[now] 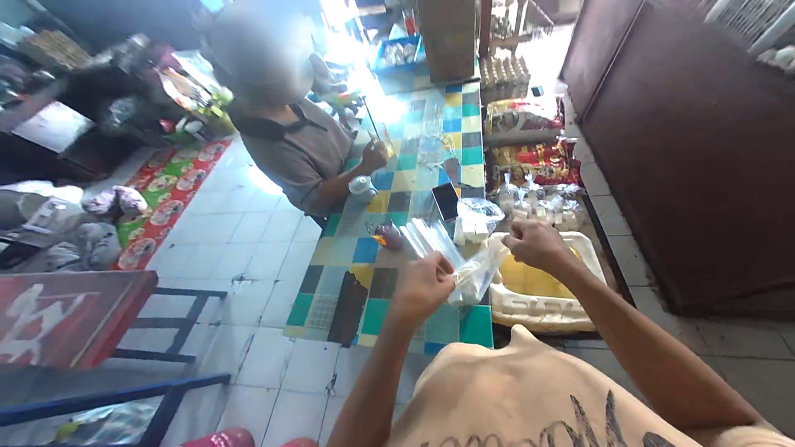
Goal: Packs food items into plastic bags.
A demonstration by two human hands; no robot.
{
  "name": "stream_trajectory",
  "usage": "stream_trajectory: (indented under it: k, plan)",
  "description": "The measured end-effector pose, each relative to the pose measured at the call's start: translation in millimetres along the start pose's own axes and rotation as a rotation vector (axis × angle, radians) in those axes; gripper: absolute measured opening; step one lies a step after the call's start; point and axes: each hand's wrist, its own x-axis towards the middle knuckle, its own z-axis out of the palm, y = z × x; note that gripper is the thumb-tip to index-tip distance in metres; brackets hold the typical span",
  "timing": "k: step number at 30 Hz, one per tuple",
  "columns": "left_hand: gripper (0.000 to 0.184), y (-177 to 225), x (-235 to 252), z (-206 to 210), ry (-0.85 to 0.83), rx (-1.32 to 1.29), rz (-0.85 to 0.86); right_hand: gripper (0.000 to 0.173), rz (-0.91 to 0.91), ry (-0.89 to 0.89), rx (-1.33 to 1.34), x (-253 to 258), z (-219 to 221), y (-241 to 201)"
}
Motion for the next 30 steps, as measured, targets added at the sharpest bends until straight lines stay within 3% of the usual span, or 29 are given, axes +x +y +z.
stream_trajectory:
  k: [4, 6, 8, 10, 12, 16, 20, 23, 26, 30]
  plan:
    - [0.022, 1, 1, -3, 0.114, -0.035, -0.048, 0.018, 0.017, -0.312, 0.454, -10, -10, -5]
    - [0.016, -3, 6, 2, 0.223, -0.185, -0.044, 0.009, -0.054, -0.407, 0.485, -17, -10, -1]
    - [0.013, -7, 10, 7, 0.342, -0.252, -0.031, 0.025, -0.121, -0.456, 0.423, -23, -9, 5]
    - [0.016, -9, 9, 10, 0.395, -0.187, 0.012, 0.027, -0.140, -0.403, 0.385, -29, -8, 5]
    - [0.022, -8, 6, 10, 0.367, -0.141, 0.065, 0.029, -0.179, -0.356, 0.373, -30, -6, 6]
    - [0.024, -13, -1, 1, 0.208, -0.102, 0.135, 0.041, -0.442, -0.210, 0.109, -29, 1, 19]
    - [0.029, -17, -7, 0, 0.156, 0.041, 0.290, 0.030, -0.473, 0.028, -0.043, -33, 6, 21]
    - [0.019, -24, 2, 6, 0.206, 0.081, 0.408, 0.025, -0.429, -0.054, -0.027, -30, 5, 15]
    - [0.017, -21, 10, 10, 0.131, -0.025, 0.485, 0.038, -0.352, -0.216, 0.031, -28, 6, 1]
    - [0.014, -9, 12, 22, 0.103, -0.204, 0.456, 0.024, -0.356, -0.324, 0.383, -32, 23, -3]
